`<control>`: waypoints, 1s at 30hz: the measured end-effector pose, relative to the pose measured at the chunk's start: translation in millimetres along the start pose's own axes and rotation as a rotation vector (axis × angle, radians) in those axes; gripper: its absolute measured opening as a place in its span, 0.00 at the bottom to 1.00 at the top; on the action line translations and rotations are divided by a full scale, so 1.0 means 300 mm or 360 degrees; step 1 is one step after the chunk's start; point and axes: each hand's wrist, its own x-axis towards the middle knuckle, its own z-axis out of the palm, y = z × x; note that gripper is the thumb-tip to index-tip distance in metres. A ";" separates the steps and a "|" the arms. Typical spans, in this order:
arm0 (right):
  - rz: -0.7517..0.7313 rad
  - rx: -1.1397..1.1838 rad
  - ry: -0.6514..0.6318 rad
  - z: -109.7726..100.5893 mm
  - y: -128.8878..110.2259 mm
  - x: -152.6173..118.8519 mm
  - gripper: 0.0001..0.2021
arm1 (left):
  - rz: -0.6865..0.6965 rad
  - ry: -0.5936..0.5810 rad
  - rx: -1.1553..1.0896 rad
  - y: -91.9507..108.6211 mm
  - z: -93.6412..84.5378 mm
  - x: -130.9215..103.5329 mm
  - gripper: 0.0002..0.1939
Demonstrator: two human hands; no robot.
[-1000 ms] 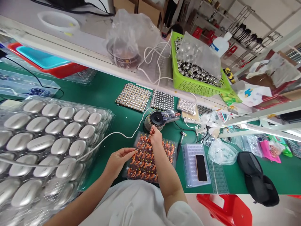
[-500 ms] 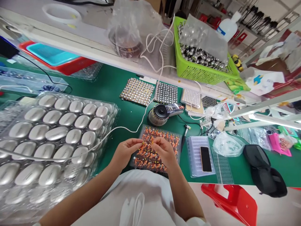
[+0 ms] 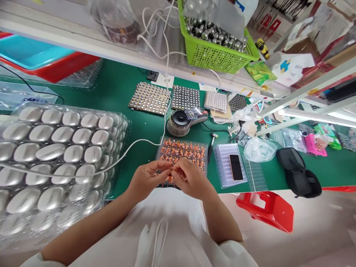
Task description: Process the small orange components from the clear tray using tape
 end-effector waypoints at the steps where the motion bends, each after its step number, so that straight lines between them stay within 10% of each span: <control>1: -0.0011 -0.0031 -0.0025 -0.006 0.000 -0.002 0.03 | -0.0003 -0.0011 0.0034 0.002 0.000 -0.003 0.10; 30: -0.0027 -0.0084 -0.0079 -0.032 0.013 0.021 0.04 | 0.0638 0.0034 0.0370 -0.013 0.017 -0.009 0.08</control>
